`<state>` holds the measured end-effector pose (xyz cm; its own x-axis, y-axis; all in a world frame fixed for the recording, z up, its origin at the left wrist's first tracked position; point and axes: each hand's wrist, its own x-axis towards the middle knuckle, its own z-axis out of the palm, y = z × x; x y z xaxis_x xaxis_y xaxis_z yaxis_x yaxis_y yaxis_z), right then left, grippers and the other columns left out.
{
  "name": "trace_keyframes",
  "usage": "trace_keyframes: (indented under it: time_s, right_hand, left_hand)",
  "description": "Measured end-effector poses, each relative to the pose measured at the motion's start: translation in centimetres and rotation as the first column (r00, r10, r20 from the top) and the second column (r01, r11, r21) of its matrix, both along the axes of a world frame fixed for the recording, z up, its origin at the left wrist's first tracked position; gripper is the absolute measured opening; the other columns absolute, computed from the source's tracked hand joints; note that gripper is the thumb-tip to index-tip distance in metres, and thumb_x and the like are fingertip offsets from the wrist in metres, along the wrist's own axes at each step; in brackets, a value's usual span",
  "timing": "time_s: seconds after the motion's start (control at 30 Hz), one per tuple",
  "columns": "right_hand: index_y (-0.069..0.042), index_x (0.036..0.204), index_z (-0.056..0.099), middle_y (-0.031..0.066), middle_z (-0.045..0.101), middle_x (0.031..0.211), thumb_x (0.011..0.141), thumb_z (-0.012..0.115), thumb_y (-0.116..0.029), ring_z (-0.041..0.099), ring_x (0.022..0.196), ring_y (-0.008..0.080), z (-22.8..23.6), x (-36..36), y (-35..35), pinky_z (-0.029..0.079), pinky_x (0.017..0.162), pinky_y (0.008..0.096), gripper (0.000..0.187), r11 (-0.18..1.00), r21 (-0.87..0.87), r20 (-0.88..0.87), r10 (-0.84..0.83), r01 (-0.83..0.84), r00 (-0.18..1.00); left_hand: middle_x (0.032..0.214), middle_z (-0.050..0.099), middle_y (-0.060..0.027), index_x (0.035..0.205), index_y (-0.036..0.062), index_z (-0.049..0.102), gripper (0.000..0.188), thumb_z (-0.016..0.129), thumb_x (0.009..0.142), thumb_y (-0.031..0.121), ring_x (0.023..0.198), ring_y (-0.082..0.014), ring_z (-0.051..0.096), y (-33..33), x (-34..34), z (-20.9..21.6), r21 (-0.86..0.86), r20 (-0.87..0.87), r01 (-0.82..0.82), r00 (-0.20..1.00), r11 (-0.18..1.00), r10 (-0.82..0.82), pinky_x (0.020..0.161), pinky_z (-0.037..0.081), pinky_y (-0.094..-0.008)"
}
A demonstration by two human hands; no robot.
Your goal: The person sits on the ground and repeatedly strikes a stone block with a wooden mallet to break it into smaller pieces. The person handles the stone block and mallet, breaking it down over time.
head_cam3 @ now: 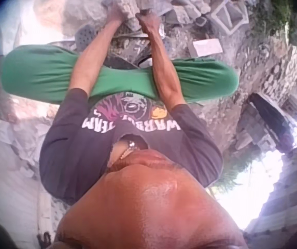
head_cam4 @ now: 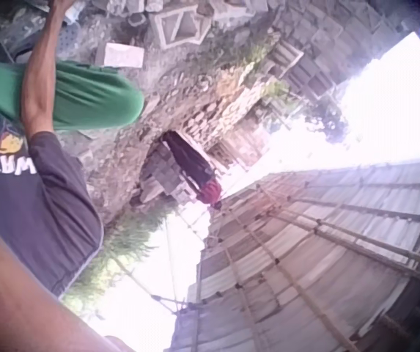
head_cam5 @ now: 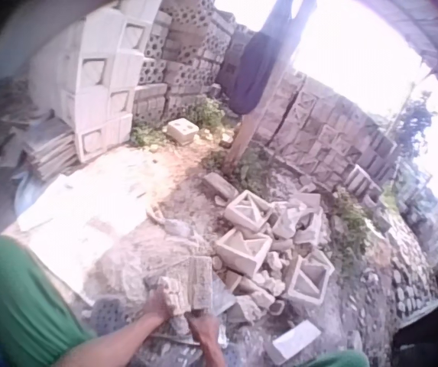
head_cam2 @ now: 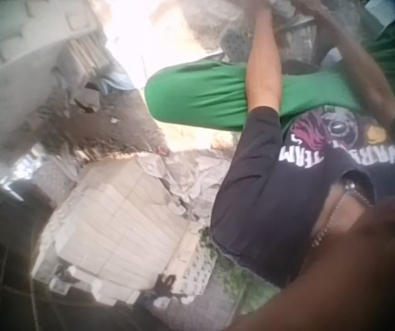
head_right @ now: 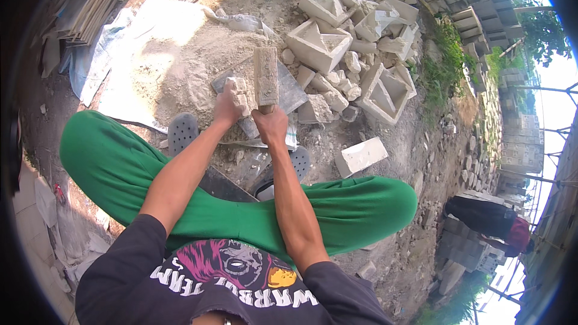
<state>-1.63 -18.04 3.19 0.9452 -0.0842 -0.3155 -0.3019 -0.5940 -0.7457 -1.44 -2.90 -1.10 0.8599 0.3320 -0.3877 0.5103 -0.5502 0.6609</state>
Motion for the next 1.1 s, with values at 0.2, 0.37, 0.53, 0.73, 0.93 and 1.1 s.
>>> trace_keyframes:
  time_s: [0.2,0.37,0.53,0.73,0.93,1.1]
  right_hand:
    - [0.01,0.077,0.068,0.0207,0.068,0.068,0.07,0.073,-0.028,0.07,0.062,0.0285,-4.7,0.0,-1.8,0.055,0.059,0.0379,0.039,0.978,-0.153,-0.309,0.089,-0.142,0.947]
    - [0.005,0.077,0.07,0.0158,0.069,0.067,0.071,0.073,-0.028,0.068,0.059,0.0254,-1.2,-0.5,-0.4,0.055,0.059,0.0372,0.033,0.996,-0.064,-0.134,0.053,-0.062,0.99]
    - [0.003,0.071,0.068,0.011,0.068,0.063,0.073,0.075,-0.027,0.065,0.053,0.019,0.6,0.1,0.2,0.053,0.054,0.0348,0.03,0.997,0.054,-0.081,0.057,-0.053,0.995]
    - [0.007,0.075,0.069,0.0167,0.068,0.064,0.071,0.073,-0.027,0.07,0.057,0.0236,-3.4,-0.5,-0.9,0.055,0.059,0.0367,0.035,0.983,-0.132,-0.277,0.089,-0.129,0.957]
    - [0.002,0.074,0.07,0.0126,0.067,0.06,0.071,0.074,-0.029,0.068,0.055,0.0224,0.2,0.0,0.3,0.055,0.058,0.0358,0.031,0.999,-0.013,0.045,0.039,-0.039,0.998]
    - [0.003,0.071,0.07,0.0122,0.067,0.059,0.071,0.074,-0.03,0.068,0.055,0.0224,-0.5,0.1,0.0,0.055,0.059,0.0362,0.033,0.992,-0.052,-0.124,0.111,-0.119,0.986]
  left_hand:
    - [0.129,0.052,-0.0235,0.153,0.0209,0.029,0.088,0.077,0.08,0.013,0.119,-0.0424,0.056,-0.3,0.4,0.4,-0.021,-0.023,0.0,1.0,1.0,0.0,0.098,0.049,-0.0498]
    - [0.128,0.052,-0.0233,0.154,0.0199,0.028,0.087,0.076,0.081,0.012,0.118,-0.0429,0.055,0.3,-0.1,-0.8,0.007,0.029,-0.021,0.999,1.0,0.021,0.098,0.048,-0.0495]
    - [0.126,0.053,-0.0227,0.153,0.0189,0.032,0.083,0.074,0.082,0.009,0.117,-0.0422,0.056,0.4,-0.4,-0.8,-0.007,0.085,-0.008,0.996,1.0,0.009,0.098,0.048,-0.0488]
    - [0.13,0.053,-0.0215,0.153,0.018,0.033,0.083,0.072,0.08,0.005,0.118,-0.0419,0.056,0.6,-0.1,-0.7,-0.042,0.039,-0.003,0.999,0.999,0.005,0.099,0.048,-0.0484]
    - [0.126,0.056,-0.0223,0.149,0.0158,0.037,0.083,0.078,0.077,0.009,0.116,-0.0411,0.058,0.6,-0.1,-0.9,0.002,0.114,0.018,0.993,1.0,-0.018,0.097,0.049,-0.0486]
    - [0.124,0.058,-0.0227,0.148,0.0156,0.037,0.083,0.079,0.077,0.012,0.114,-0.0424,0.059,0.4,0.0,-1.7,0.006,0.138,-0.003,0.99,1.0,0.002,0.095,0.049,-0.0495]
